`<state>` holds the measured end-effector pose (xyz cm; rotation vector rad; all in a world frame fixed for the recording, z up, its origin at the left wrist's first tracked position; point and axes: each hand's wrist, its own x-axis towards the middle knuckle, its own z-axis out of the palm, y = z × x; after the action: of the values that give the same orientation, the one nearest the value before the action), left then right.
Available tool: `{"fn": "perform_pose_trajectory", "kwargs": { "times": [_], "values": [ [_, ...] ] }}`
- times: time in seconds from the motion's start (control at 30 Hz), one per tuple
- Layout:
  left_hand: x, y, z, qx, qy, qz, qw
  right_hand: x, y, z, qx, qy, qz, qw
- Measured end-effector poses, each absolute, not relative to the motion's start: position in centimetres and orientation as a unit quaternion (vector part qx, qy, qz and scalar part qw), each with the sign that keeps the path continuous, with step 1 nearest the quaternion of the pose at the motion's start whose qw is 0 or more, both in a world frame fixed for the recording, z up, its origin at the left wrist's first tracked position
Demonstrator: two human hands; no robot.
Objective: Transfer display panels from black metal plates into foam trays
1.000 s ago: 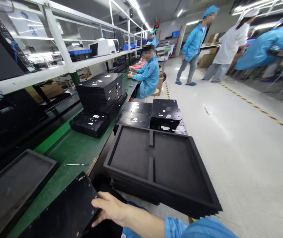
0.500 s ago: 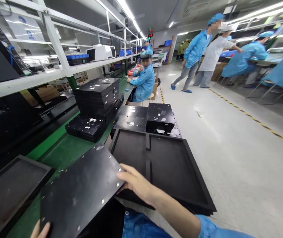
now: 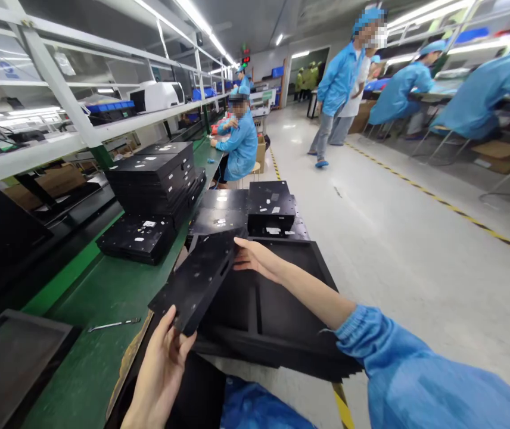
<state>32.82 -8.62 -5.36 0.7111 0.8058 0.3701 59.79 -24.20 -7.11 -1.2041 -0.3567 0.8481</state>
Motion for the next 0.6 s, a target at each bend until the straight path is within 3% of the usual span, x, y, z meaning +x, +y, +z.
{"fn": "perform_pose_trajectory", "kwargs": {
  "times": [0.17, 0.43, 0.6],
  "values": [
    [35.7, -11.6, -1.5, 0.273, 0.423, 0.147, 0.852, 57.4, -22.3, -7.4, -0.480, -0.173, 0.383, 0.770],
    [36.5, -16.7, -1.1, 0.198, 0.414, 0.070, 0.886, 57.5, -24.6, -6.4, -0.513, -0.155, 0.288, 0.794],
    [35.7, -15.5, -1.6, 0.212, 0.462, 0.023, 0.861, 56.9, -26.3, -6.1, -0.533, -0.135, 0.230, 0.803]
  ]
}}
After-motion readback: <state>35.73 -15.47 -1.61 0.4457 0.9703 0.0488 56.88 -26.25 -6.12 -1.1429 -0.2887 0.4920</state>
